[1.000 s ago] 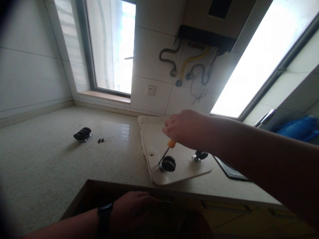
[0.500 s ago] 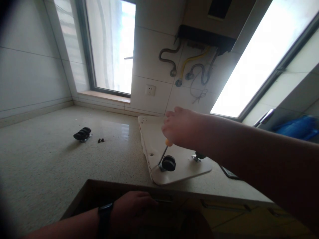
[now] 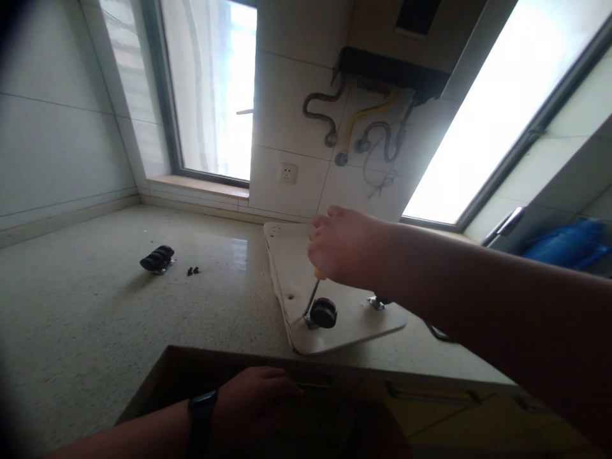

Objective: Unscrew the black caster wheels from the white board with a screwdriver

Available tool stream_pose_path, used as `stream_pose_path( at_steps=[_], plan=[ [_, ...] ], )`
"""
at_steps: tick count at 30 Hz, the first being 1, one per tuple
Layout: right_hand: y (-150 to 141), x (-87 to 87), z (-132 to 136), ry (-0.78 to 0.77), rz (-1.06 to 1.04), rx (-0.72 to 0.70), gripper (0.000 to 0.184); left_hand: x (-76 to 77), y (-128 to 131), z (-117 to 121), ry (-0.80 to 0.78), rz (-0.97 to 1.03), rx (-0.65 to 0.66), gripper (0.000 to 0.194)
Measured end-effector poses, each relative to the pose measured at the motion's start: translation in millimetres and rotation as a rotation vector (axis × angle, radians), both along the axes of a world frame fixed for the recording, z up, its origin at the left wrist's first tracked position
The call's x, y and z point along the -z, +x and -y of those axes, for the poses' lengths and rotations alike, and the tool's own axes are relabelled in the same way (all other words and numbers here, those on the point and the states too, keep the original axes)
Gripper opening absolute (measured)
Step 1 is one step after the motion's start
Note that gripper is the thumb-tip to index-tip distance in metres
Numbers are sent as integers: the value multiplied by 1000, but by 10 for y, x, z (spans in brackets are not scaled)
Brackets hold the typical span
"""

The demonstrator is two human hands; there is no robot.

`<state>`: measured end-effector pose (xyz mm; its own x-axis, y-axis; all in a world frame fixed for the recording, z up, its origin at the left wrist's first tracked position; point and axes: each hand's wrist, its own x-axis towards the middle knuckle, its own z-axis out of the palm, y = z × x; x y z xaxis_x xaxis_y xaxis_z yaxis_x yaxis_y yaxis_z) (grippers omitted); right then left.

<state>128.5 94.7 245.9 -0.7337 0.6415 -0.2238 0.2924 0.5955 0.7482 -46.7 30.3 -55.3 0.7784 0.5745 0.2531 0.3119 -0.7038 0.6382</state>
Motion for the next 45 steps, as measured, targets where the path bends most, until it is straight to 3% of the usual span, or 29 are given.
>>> stream_pose_path(
  at_steps=[4, 18, 21, 24, 29, 34, 45],
  plan=[
    [-7, -12, 5, 5, -23, -9, 5, -17, 3, 3, -2, -16, 3, 42],
    [4, -99, 58, 57, -39, -56, 12, -60, -32, -15, -13, 35, 19, 35],
    [71, -170, 81, 49, -55, -68, 19, -109, -73, -21, -38, 160, -24, 27],
    [189, -191, 69, 11, -114, -64, 23, -175, -125, -54, -140, 294, -155, 29],
    [386, -29, 50, -130, -388, -52, 9, -239, -187, -251, -551, 614, -411, 41],
    [476, 196, 74, -200, -538, -12, 4, -236, -234, -459, -857, 822, -424, 35],
    [498, 485, -12, -255, -611, -13, 5, -284, -273, -480, -929, 783, -302, 35]
  ],
)
